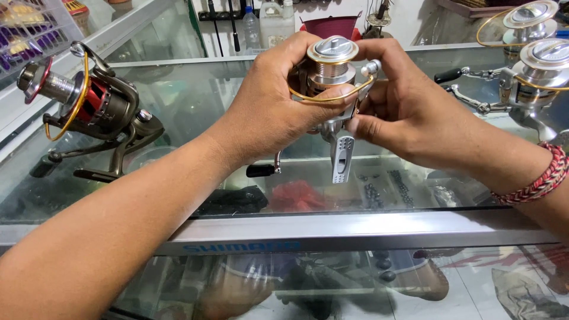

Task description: Assembling and testing the mechanism of various fishing reels by attaching spools and handles on a glass counter.

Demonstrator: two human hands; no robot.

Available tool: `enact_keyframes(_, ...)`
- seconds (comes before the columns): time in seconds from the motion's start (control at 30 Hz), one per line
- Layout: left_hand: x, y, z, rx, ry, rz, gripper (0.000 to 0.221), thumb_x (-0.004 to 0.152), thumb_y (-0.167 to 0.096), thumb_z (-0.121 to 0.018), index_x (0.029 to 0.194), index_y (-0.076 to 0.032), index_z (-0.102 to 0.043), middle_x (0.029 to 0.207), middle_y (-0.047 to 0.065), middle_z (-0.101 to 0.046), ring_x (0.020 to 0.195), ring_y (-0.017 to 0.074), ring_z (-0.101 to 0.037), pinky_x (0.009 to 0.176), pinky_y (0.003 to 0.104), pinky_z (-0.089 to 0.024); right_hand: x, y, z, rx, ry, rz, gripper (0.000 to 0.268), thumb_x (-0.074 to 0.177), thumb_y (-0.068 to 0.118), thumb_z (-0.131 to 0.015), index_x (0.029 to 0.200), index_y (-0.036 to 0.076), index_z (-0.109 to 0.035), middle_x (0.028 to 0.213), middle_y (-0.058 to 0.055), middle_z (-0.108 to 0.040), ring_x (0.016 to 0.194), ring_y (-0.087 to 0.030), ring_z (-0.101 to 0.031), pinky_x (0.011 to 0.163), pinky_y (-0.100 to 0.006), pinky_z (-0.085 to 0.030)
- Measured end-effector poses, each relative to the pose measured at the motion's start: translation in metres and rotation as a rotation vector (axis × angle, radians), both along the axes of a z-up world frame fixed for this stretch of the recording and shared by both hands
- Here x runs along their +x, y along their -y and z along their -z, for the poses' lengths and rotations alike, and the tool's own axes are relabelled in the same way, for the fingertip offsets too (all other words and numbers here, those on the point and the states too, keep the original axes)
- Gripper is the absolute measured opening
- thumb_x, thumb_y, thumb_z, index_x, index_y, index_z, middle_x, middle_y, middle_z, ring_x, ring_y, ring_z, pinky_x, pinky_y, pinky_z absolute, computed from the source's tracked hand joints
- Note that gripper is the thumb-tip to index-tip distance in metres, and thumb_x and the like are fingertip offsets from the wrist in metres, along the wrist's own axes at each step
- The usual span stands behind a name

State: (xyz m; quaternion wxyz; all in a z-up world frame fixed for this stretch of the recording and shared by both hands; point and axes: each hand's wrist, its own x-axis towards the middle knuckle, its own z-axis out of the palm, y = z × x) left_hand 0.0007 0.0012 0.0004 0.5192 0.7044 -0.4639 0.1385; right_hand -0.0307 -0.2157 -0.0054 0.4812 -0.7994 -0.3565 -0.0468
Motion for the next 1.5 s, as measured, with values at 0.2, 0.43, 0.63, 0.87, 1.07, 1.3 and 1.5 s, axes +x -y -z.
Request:
enact_keyframes(0.2,0.0,0.0,-0.001,-0.001,0.016,-0.011,0.033,0.091,-0.025,-0.075,0.118,-0.012,-0.06,0.099,-0.002,-0.064,0.087,0.0073,-0.06,0.077,0.025,-0.051,0.0,0.001,0.001,0.027,-0.01,0.021,0.067,0.092,0.006,-0.066,0.147,0.013,-0.028,0.085,-0.009,-0.06,0.068,-0.011,-0.056,0.059,-0.023,-0.047)
enact_keyframes(0.43,-0.002,-0.001,-0.002,0.012,0.027,-0.024,0.032,0.092,-0.027,-0.073,0.117,-0.012,-0.061,0.096,-0.002,-0.062,0.084,0.0078,-0.058,0.073,0.025,-0.049,-0.003,-0.002,-0.003,-0.005,-0.042,0.082,0.068,0.091,-0.001,-0.066,0.147,0.014,-0.029,0.073,-0.011,-0.061,0.061,-0.014,-0.059,0.053,-0.025,-0.049)
enact_keyframes(0.63,0.001,-0.001,0.0,-0.008,0.046,-0.013,0.029,0.093,-0.024,-0.074,0.116,-0.012,-0.06,0.099,-0.002,-0.063,0.087,0.0075,-0.059,0.077,0.025,-0.05,0.0,0.0,0.0,-0.035,-0.015,0.091,0.063,0.09,0.004,-0.069,0.14,0.013,-0.031,0.085,-0.011,-0.063,0.072,-0.014,-0.058,0.062,-0.025,-0.049)
enact_keyframes(0.87,0.001,-0.001,0.0,-0.031,0.021,-0.002,0.026,0.094,-0.024,-0.073,0.114,-0.013,-0.059,0.098,-0.003,-0.062,0.087,0.0073,-0.058,0.078,0.025,-0.05,0.012,0.011,0.009,-0.213,0.07,0.246,0.019,0.095,0.025,-0.074,0.091,0.008,-0.066,0.071,0.0,-0.058,0.063,-0.01,-0.05,0.053,-0.027,-0.041)
enact_keyframes(1.07,0.001,0.0,-0.001,-0.043,0.023,0.002,0.029,0.093,-0.025,-0.074,0.114,-0.011,-0.061,0.096,-0.002,-0.061,0.087,0.0066,-0.057,0.078,0.023,-0.049,0.013,0.015,0.011,-0.193,0.046,0.187,0.022,0.102,0.023,-0.067,0.085,0.01,-0.06,0.07,0.004,-0.049,0.062,-0.008,-0.04,0.053,-0.026,-0.032)
enact_keyframes(1.3,0.002,-0.001,0.0,-0.039,0.038,0.015,0.035,0.092,-0.027,-0.076,0.119,-0.011,-0.061,0.102,0.0,-0.066,0.093,0.0091,-0.063,0.081,0.024,-0.054,0.01,0.014,0.007,-0.262,0.054,0.177,0.031,0.102,0.034,-0.058,0.091,0.009,-0.071,0.069,0.003,-0.052,0.062,-0.009,-0.042,0.052,-0.027,-0.035)
enact_keyframes(1.5,0.001,-0.001,0.0,-0.037,0.095,0.002,0.031,0.092,-0.026,-0.075,0.115,-0.01,-0.06,0.101,0.0,-0.064,0.091,0.0095,-0.062,0.08,0.025,-0.053,-0.001,0.003,-0.003,-0.478,0.094,0.261,0.028,0.099,0.035,-0.057,0.116,0.015,-0.068,0.075,0.003,-0.06,0.063,-0.013,-0.047,0.059,-0.03,-0.04)
